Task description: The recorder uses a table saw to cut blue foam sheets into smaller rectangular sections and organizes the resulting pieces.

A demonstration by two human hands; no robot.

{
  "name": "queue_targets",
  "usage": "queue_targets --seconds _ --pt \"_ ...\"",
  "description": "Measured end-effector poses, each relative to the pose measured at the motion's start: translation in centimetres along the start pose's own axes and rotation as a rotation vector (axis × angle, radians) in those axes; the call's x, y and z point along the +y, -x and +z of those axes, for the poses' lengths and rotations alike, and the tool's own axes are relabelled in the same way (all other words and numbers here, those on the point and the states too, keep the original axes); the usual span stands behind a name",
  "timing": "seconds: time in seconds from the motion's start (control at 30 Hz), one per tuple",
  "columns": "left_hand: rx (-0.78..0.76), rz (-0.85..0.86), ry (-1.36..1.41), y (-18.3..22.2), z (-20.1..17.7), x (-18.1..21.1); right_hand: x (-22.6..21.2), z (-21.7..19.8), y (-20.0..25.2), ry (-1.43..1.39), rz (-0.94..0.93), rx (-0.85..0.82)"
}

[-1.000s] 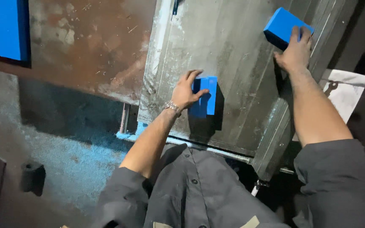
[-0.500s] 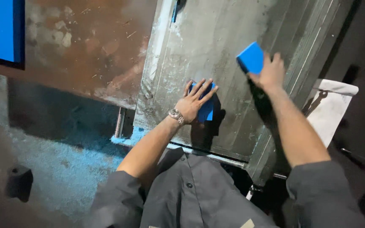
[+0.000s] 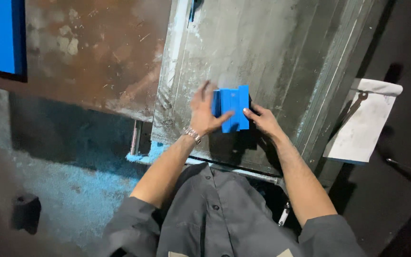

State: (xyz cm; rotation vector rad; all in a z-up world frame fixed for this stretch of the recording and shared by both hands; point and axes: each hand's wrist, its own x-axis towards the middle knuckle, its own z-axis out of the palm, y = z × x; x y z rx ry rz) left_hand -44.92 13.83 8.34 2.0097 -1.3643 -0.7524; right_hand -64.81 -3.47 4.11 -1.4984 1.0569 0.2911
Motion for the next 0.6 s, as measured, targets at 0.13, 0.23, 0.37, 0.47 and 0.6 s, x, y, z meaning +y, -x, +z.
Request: queue_targets --seconds 0.13,0.23,0.37,0.47,0.6 --pt "0.272 -0.421 0.201 2.2 4.5 -2.5 1.9 1.1 0.7 -0.108 0.005 -0.021" --pt "0.197 -0.544 0.234 2.9 6.9 -3.7 3.8 2.0 0.0 -0.016 -0.103 0.072" --pt "0.216 -0.538 0.311 3.7 7.5 -3.9 3.9 2.8 0.3 0.220 -0.237 0.229" --pt "0.181 -0.535 0.365 3.4 6.7 -3.6 3.9 3.0 0.7 0.181 -0.210 0.228" --pt "0.165 -0.536 0.377 3.2 5.8 -3.5 3.8 3.6 0.5 0.285 -0.276 0.245"
